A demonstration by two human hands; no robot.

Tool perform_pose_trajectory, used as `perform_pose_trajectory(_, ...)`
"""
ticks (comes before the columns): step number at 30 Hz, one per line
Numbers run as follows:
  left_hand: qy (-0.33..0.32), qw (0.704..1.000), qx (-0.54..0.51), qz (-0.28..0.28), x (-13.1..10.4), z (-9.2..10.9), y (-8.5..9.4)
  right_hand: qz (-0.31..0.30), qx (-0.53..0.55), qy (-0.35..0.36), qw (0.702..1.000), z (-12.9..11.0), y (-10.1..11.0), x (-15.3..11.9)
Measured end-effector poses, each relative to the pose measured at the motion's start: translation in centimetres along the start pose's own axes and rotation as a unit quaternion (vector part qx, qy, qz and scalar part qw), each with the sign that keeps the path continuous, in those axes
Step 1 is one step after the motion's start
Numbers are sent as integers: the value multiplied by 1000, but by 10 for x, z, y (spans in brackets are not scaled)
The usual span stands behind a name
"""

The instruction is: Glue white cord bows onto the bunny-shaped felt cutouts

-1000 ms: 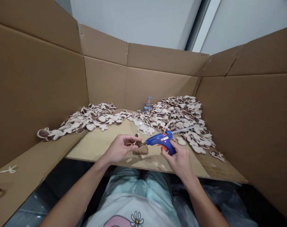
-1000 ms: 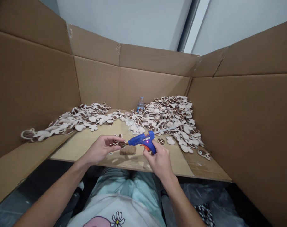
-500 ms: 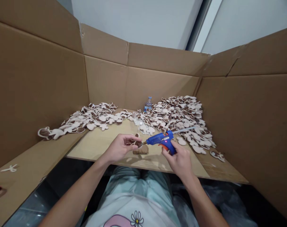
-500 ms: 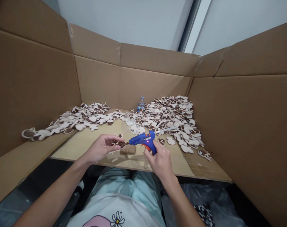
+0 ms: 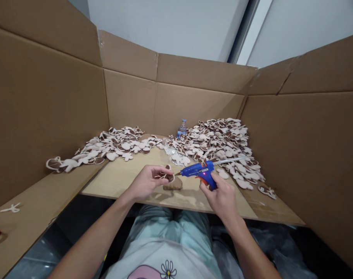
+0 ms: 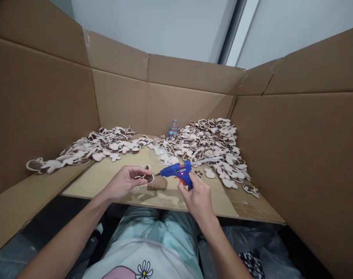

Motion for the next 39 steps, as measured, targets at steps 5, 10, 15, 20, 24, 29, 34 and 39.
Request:
perform_pose_trajectory(5,-4,1000,12,7,2,-2,3,-66,-16,-79,995,14,5,10)
perform_pose_trajectory(10,-16,999,31,29,4,-1,8,-193,-19,-174,965,38,-15,8)
perform_pose_trajectory(15,9,996,14,83,7,-7,20,-221,-34,-194,955,47,-37,-2)
perform_pose_trajectory(20,16,993,6,114,6,-7,31,-215,-72,-195,954,50,-34,-5)
perform_pose_trajectory(24,6,993,-9,118,6,-5,35,-142,-94,-70,983,20,-30,-8)
perform_pose_trajectory(29,37,992,-30,117,5,-7,36,-298,78,203,930,-62,-64,-27)
perform_pose_trajectory(34,36,991,-64,110,5,-8,37,-341,27,237,909,-100,-103,-33)
perform_pose_trajectory(39,37,991,-79,105,4,-6,37,-311,43,262,913,-91,-119,-45)
Point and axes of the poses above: each hand's wrist, its own x-axis towards the middle knuckle, its own y-axis out of the back of the hand, z = x × y, the point moved 2 cm from there along x, towards the middle knuckle, and after that the axes turned 4 degrees about x, right-handed, at the moved point
